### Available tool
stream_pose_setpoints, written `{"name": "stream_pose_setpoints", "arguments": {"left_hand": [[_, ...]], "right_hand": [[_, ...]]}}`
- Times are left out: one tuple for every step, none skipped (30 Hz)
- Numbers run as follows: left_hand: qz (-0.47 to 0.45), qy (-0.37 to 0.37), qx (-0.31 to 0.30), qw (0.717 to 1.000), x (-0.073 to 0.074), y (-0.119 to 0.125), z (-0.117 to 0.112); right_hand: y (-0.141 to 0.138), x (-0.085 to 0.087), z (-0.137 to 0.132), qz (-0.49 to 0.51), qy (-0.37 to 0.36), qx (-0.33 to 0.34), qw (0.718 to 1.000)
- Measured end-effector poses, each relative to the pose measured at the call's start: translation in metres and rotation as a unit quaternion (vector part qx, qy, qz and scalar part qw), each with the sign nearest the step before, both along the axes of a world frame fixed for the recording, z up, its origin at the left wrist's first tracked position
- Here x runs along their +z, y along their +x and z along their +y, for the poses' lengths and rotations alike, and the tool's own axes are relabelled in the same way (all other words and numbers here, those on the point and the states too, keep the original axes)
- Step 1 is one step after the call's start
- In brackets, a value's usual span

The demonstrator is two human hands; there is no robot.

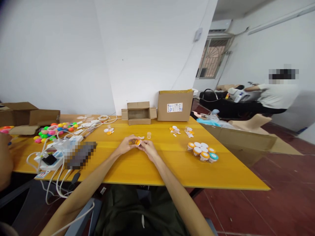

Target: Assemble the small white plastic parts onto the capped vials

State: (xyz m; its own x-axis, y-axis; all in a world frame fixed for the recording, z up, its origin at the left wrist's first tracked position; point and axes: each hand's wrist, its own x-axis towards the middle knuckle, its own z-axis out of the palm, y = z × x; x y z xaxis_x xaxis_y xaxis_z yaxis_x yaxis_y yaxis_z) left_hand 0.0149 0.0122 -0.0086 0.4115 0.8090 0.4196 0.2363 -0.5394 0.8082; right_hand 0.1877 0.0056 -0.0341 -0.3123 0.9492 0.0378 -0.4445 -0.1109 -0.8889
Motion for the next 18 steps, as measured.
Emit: {"name": "stream_pose_setpoints", "arguments": {"left_hand": [[-0.002, -0.003, -0.001, 1.0, 0.0003, 0.0001, -0.0002], [-0.005, -0.006, -0.003, 1.0, 0.0006, 0.0003, -0.0004], [-0.01, -0.011, -0.004, 1.0, 0.0007, 0.0006, -0.0005], [-0.017, -0.016, -0.006, 1.0, 0.0006, 0.0009, -0.0006], [-0.023, -0.022, -0.007, 0.999, 0.0004, 0.0013, -0.0005], [-0.029, -0.028, -0.007, 0.999, 0.0001, 0.0016, -0.0005], [-0.034, -0.033, -0.008, 0.999, -0.0004, 0.0019, -0.0003], [-0.037, -0.036, -0.009, 0.999, -0.0008, 0.0021, 0.0], [-0.04, -0.039, -0.011, 0.998, -0.0013, 0.0023, 0.0003], [-0.041, -0.041, -0.013, 0.998, -0.0017, 0.0024, 0.0007], [-0.042, -0.042, -0.015, 0.998, -0.0021, 0.0024, 0.0011], [-0.042, -0.043, -0.016, 0.998, -0.0024, 0.0023, 0.0015], [-0.039, -0.043, -0.016, 0.998, -0.0026, 0.002, 0.0018], [-0.033, -0.043, -0.015, 0.998, -0.0027, 0.0016, 0.002], [-0.024, -0.043, -0.013, 0.999, -0.0027, 0.0012, 0.0021], [-0.012, -0.041, -0.012, 0.999, -0.0027, 0.0007, 0.002], [0.0, -0.038, -0.01, 0.999, -0.0027, 0.0001, 0.0017], [0.012, -0.036, -0.009, 0.999, -0.0026, -0.0004, 0.0014]], "right_hand": [[0.0, 0.0004, -0.0002, -0.001, -0.001, 0.0, 1.0], [0.0, 0.0007, -0.0002, -0.002, -0.002, 0.0, 1.0], [-0.0001, 0.0008, 0.0, -0.004, -0.002, -0.001, 1.0], [-0.0001, 0.0008, 0.0003, -0.005, -0.003, -0.001, 1.0], [-0.0001, 0.0007, 0.0006, -0.007, -0.004, -0.002, 1.0], [-0.0002, 0.0007, 0.0009, -0.008, -0.004, -0.003, 1.0], [-0.0002, 0.0007, 0.001, -0.009, -0.004, -0.004, 1.0], [-0.0003, 0.0008, 0.001, -0.01, -0.003, -0.006, 1.0], [-0.0005, 0.001, 0.0008, -0.013, -0.002, -0.008, 1.0], [-0.0008, 0.0013, 0.0004, -0.017, 0.0, -0.01, 1.0], [-0.0013, 0.0015, 0.0, -0.024, 0.003, -0.013, 1.0], [-0.0018, 0.0016, -0.0003, -0.033, 0.007, -0.016, 0.999], [-0.0025, 0.0016, -0.0005, -0.046, 0.014, -0.019, 0.999], [-0.0031, 0.0014, -0.0003, -0.065, 0.022, -0.024, 0.997], [-0.0036, 0.001, 0.0002, -0.091, 0.033, -0.031, 0.995], [-0.0037, 0.0006, 0.001, -0.125, 0.048, -0.041, 0.99], [-0.0034, 0.0002, 0.0021, -0.167, 0.069, -0.054, 0.982], [-0.0026, -0.0001, 0.0033, -0.213, 0.096, -0.071, 0.97]]}}
